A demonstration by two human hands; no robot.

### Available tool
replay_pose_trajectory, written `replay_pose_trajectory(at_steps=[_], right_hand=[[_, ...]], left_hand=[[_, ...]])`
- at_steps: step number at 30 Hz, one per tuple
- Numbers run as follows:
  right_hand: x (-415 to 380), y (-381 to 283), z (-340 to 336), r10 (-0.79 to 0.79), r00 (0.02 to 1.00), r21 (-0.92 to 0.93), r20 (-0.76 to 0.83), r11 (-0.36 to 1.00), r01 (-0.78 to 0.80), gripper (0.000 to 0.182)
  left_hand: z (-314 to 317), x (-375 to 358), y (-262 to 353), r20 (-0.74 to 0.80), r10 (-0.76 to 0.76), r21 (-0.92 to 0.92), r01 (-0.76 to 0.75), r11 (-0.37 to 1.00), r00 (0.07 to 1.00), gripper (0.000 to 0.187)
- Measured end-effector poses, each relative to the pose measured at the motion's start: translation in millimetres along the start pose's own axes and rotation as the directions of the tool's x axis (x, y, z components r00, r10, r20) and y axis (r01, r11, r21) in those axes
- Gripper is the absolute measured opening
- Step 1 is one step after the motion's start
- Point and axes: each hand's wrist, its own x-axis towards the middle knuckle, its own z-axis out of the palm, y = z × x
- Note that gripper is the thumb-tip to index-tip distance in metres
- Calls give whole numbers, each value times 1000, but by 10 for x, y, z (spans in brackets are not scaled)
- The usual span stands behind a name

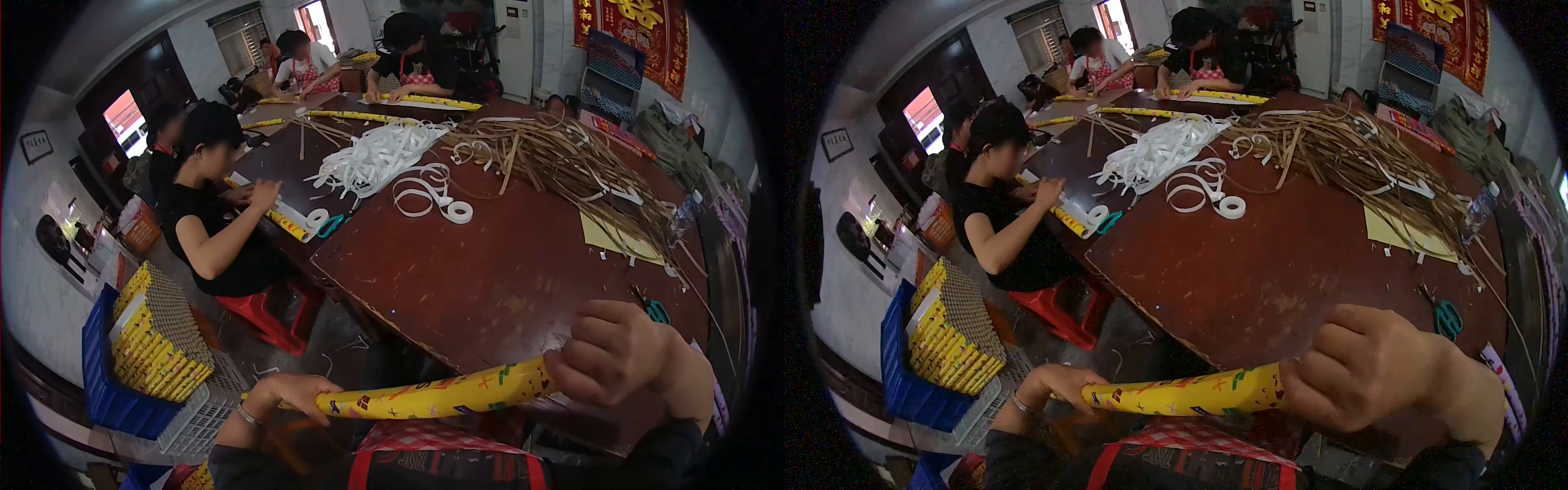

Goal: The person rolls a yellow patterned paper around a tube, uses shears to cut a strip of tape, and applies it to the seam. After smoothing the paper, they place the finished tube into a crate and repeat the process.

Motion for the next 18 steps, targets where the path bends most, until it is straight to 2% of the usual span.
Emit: replay_pose_trajectory(at_steps=[2,4,5,7,8,11,13,15,16,18], right_hand=[[2,22,-10,60,997,22,54,998,-61,17],[-12,34,16,112,988,42,104,992,-116,20],[-47,35,63,145,984,31,107,988,-149,21],[-60,28,102,174,979,20,107,984,-177,22],[-58,19,108,193,979,31,68,980,-196,22],[-48,49,74,208,978,16,30,978,-209,25],[-53,87,25,224,975,-40,-5,974,-224,26],[-3,152,40,274,959,-91,-68,956,-279,23],[-23,196,81,274,957,-95,-101,954,-283,23],[-7,252,96,271,950,-98,-157,953,-288,23]], left_hand=[[17,-15,68,-25,-13,0,13,1000,1000,53],[45,-89,257,-189,12,294,45,955,982,51],[64,-117,298,-192,13,291,45,956,981,51],[87,-152,342,-346,88,326,32,945,934,49],[86,-157,339,-347,87,324,32,946,934,49],[80,-132,260,-335,36,286,65,956,942,48],[70,-23,61,-230,150,36,-146,989,961,45],[29,18,47,-182,110,-45,-120,992,977,50],[16,46,-61,-156,74,-249,-112,962,985,49],[-100,125,-436,-109,170,-187,-189,964,979,46]])
